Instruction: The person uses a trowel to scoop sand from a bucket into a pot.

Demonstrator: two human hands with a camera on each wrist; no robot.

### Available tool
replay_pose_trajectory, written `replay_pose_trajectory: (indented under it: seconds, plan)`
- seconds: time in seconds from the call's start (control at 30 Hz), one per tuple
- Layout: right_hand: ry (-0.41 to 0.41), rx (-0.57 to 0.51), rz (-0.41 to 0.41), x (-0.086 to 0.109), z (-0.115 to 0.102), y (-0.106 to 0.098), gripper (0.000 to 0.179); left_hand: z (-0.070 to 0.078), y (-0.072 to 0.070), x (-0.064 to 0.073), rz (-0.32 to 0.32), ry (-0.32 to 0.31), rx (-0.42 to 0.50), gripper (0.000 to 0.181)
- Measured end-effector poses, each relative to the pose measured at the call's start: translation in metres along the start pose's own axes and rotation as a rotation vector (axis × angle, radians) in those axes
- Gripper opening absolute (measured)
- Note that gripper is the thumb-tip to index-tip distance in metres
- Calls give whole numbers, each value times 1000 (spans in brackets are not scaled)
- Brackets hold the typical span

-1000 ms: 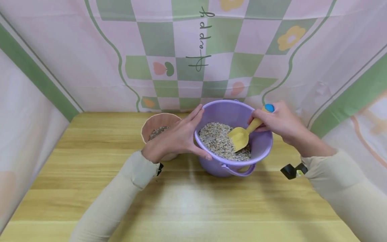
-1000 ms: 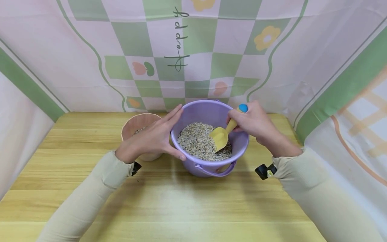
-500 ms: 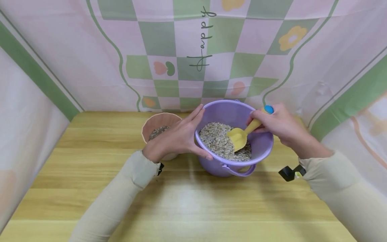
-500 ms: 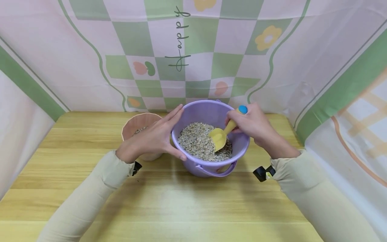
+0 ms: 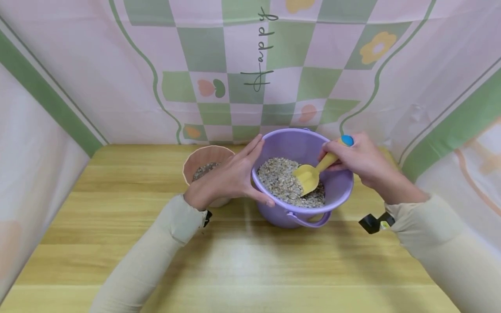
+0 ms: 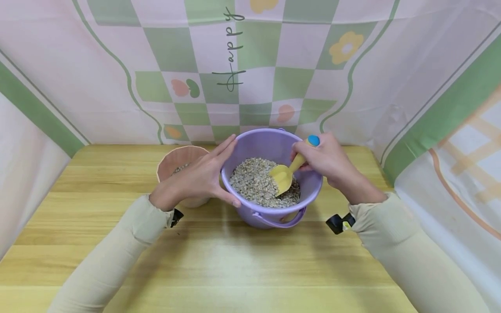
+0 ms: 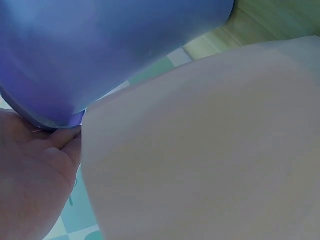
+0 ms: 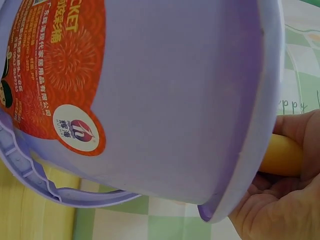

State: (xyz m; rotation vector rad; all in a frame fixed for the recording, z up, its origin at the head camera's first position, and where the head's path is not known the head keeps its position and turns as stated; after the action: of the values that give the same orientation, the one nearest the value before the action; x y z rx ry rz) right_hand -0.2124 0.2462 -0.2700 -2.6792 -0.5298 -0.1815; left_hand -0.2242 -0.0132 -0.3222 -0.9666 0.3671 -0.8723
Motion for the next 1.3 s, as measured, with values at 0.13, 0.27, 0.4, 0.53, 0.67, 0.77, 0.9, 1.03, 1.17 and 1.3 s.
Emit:
replay_pose_trajectory:
  seconds: [0.13, 0.27, 0.4, 0.53, 0.67, 0.77, 0.9, 1.03, 1.17, 1.3]
  plan:
    - [-9, -66, -28, -4, 2, 5, 27, 0, 1, 0, 1, -3, 7, 148]
    - [-2, -108, -53, -7, 5, 8, 27, 2, 3, 0, -6, 6, 21, 147]
    - [-1, -103, -58, -6, 5, 6, 27, 3, 3, 0, -3, 17, 37, 147]
    - [-9, -97, -74, -6, 4, 5, 27, 3, 2, 1, 4, 16, 47, 147]
    - [-36, -143, -82, -7, 3, 7, 27, 2, 1, 2, -2, 13, 39, 147]
    - [-63, -215, -105, -9, 2, 9, 26, 1, 1, 2, -3, 7, 36, 147]
    - [-69, -271, -127, -12, 2, 12, 25, -2, 1, 2, 1, 5, 38, 147]
    - [-71, -286, -128, -11, 2, 12, 23, -2, 0, 2, 1, 4, 29, 147]
    - [-78, -290, -132, -11, 2, 12, 23, -1, 0, 2, 3, 4, 13, 147]
    - [-71, -284, -126, -10, 3, 12, 24, -1, 0, 2, 0, 4, 9, 147]
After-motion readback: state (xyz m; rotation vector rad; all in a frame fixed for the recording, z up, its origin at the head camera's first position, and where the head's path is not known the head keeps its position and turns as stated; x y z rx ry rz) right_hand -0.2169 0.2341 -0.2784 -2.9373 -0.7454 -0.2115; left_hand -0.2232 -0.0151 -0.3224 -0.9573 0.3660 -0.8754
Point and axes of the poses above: each hand's wrist, its own x-axis away from the middle knuckle, its own y-axis out of the palm, z = x × y, the point moved 4 cm from there along -x, towards the middle knuckle, and after that the axes turned 15 degrees about -z, right-handed, at the moved point
